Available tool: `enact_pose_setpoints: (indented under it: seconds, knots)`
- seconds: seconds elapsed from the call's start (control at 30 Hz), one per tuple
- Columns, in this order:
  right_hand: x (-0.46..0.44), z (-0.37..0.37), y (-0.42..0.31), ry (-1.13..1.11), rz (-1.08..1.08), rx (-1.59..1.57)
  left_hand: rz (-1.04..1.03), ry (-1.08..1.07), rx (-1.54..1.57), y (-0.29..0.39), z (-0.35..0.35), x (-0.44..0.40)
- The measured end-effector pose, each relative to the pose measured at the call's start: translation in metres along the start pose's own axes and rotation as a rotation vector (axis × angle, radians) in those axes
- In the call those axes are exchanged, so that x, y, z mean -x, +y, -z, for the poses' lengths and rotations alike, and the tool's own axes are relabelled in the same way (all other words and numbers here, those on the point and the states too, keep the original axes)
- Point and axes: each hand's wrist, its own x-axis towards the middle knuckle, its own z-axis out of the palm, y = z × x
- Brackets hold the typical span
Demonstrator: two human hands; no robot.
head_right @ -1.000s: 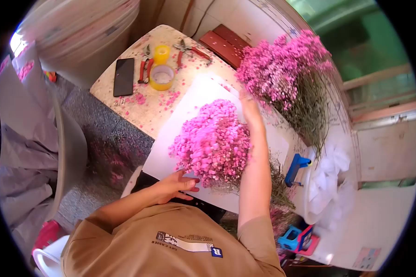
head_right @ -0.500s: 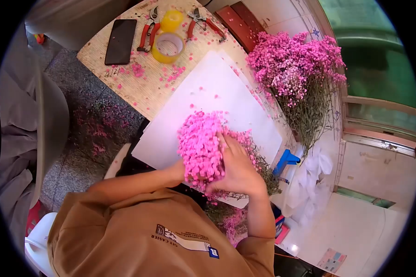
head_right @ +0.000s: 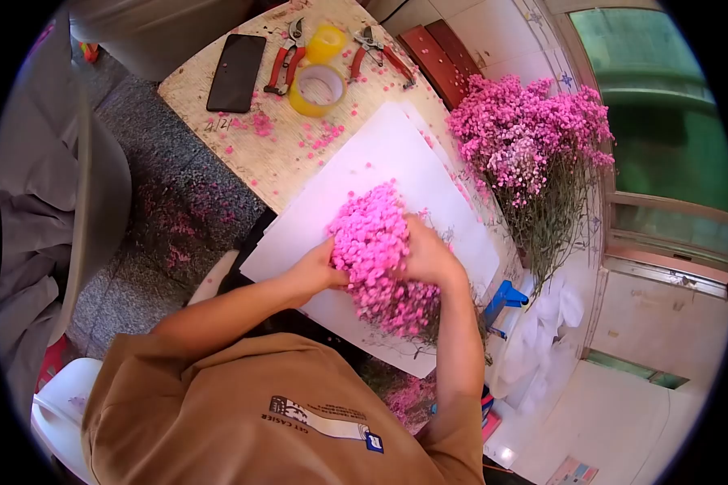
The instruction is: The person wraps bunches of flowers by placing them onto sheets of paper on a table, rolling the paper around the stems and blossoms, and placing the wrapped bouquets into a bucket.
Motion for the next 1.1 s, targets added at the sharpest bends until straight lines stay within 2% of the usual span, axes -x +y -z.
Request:
enact_pose_setpoints:
  seconds: [0.03,0.07,0.1,0.13,0.17,0.23,0.3,0.37,0.43,0.5,0.57,0.63,0.7,0.73,0.77,0.8,0.83,0.9,0.97,1.03,1.07,1.1]
  knots:
    - [0.007,-0.005,-0.004,-0.015,-0.025,-0.048,-0.005,0.001,0.002,0.001,-0.005,-0.004]
    - [0.015,-0.006,-0.020,0.055,0.060,0.083,-0.164,0.012,-0.098,0.001,-0.010,-0.008]
    - [0.020,-0.009,-0.020,0.053,0.057,0.083,-0.316,0.022,-0.198,0.000,-0.012,-0.010]
    - [0.027,-0.012,-0.019,0.119,0.089,0.180,-0.352,0.029,-0.265,0.000,-0.011,-0.011]
    - [0.033,-0.017,-0.017,0.190,0.117,0.275,-0.337,0.018,-0.268,0.001,-0.007,-0.012]
    - [0.027,-0.024,-0.007,0.218,0.056,0.343,-0.156,-0.019,-0.210,0.005,0.002,-0.013]
    - [0.014,-0.016,-0.006,0.108,0.011,0.272,-0.122,-0.047,-0.247,0.007,0.014,-0.007]
    - [0.014,0.001,-0.025,0.063,-0.020,0.198,0.065,-0.036,-0.234,0.010,0.025,0.008]
    - [0.024,0.023,-0.031,0.013,-0.041,-0.033,0.040,-0.049,-0.227,0.000,0.038,0.031]
    - [0.036,0.051,-0.001,0.028,-0.003,-0.078,0.039,0.014,-0.467,-0.023,0.054,0.052]
    - [0.043,0.069,0.030,0.212,0.039,-0.325,0.125,-0.137,-0.747,-0.018,0.047,0.073]
    - [0.049,0.078,0.050,0.245,-0.026,-0.283,0.148,-0.129,-1.080,-0.007,0.020,0.084]
    - [0.048,0.074,0.068,0.287,-0.091,-0.236,0.073,-0.156,-1.067,0.005,-0.002,0.081]
    - [0.044,0.064,0.080,0.207,-0.116,-0.284,0.066,-0.163,-1.074,-0.003,-0.003,0.072]
    - [0.040,0.057,0.077,0.125,-0.140,-0.332,-0.052,-0.152,-0.848,-0.016,-0.002,0.060]
    - [0.039,0.049,0.074,0.096,-0.105,-0.244,-0.163,-0.141,-0.619,-0.028,0.000,0.051]
    - [0.037,0.042,0.071,0.098,-0.105,-0.244,-0.164,-0.142,-0.621,-0.027,-0.004,0.048]
    - [0.034,0.027,0.074,0.160,-0.121,-0.145,-0.111,-0.153,-0.351,-0.021,-0.009,0.045]
    - [0.034,0.020,0.073,0.204,-0.099,-0.185,-0.092,-0.168,-0.361,-0.018,-0.005,0.047]
    - [0.036,0.024,0.070,0.242,-0.109,-0.250,0.028,-0.126,-0.609,-0.012,0.008,0.055]
    - [0.034,0.022,0.078,0.284,-0.070,-0.237,-0.047,-0.096,-0.738,-0.003,0.012,0.062]
    - [0.035,0.022,0.086,0.292,-0.076,-0.246,-0.038,-0.105,-0.744,0.006,0.015,0.069]
